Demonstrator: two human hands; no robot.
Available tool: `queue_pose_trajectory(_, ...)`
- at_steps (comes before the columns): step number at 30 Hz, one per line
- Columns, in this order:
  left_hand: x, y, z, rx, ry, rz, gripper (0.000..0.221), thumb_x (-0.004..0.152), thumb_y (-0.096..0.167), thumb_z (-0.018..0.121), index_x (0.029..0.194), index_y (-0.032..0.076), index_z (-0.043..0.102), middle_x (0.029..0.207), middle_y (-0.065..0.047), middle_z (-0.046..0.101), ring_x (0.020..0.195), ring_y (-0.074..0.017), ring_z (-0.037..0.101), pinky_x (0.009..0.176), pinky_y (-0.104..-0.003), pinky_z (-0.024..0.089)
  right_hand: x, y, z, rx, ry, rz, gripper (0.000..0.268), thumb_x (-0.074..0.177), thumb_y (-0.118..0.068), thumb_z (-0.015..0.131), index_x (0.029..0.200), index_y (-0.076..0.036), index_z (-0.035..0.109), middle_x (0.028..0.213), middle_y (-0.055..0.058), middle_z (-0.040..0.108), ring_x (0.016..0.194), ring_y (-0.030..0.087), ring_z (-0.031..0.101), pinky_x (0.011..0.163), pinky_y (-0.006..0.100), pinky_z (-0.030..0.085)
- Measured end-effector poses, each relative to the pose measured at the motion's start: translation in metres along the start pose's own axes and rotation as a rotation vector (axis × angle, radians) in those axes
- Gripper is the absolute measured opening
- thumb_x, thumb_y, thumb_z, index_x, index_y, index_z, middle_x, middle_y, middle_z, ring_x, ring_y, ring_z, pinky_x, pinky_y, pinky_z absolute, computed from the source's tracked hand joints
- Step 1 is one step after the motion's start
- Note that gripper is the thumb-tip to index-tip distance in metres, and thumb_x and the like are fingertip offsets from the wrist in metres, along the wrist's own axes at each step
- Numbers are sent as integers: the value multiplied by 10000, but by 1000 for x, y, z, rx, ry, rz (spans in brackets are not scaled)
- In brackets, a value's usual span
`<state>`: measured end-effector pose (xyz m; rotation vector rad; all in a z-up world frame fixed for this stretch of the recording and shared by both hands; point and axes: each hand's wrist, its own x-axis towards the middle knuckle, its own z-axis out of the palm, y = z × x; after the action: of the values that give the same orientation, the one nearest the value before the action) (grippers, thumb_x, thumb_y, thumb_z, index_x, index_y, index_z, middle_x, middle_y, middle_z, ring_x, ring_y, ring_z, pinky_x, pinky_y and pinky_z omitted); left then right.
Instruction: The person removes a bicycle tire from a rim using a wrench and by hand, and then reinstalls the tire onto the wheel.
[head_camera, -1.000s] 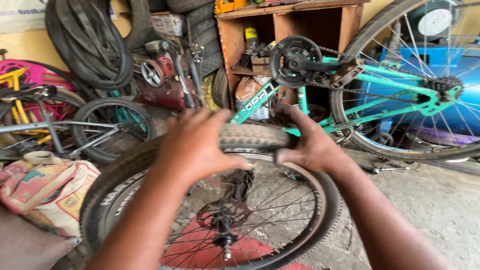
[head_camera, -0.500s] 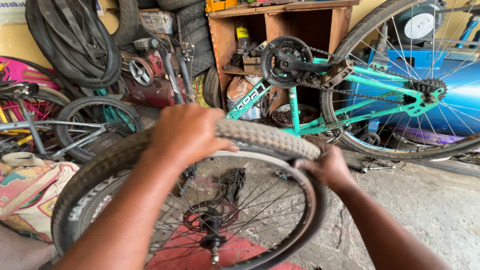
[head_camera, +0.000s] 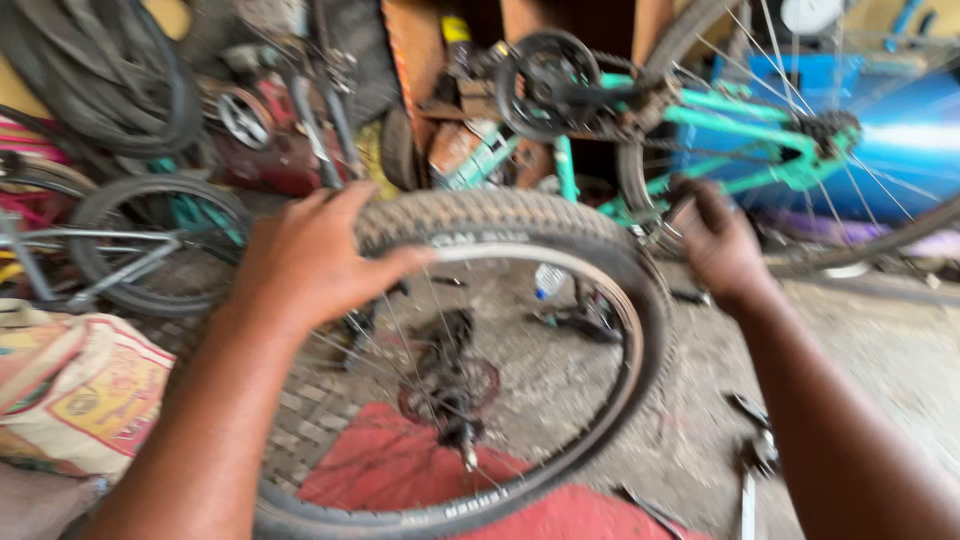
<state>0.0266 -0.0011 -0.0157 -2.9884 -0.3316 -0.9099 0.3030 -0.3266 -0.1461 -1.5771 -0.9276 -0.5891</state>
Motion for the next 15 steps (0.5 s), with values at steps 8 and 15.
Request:
queue_pose_trajectory(8,4,20,65,282,367,176,667,892,688,744,1297,166,653,1140,-203,679,1066,-447,630,857,-650,442,-129,128,-71,-1,340,826,331,1005,-358,641,1139,-64,713,917,24,732,746,138,634,588,321,484)
queue_pose_trajectory(15,40,73,97,265,539,379,611,845,598,832,1223,143,682,1123,-184,677,1061,-411,623,851,-590,410,-344,259,-27,-624,-367,951,295,875,-439,759,1078,-236,824,978,19,810,823,197,778,753,366,608)
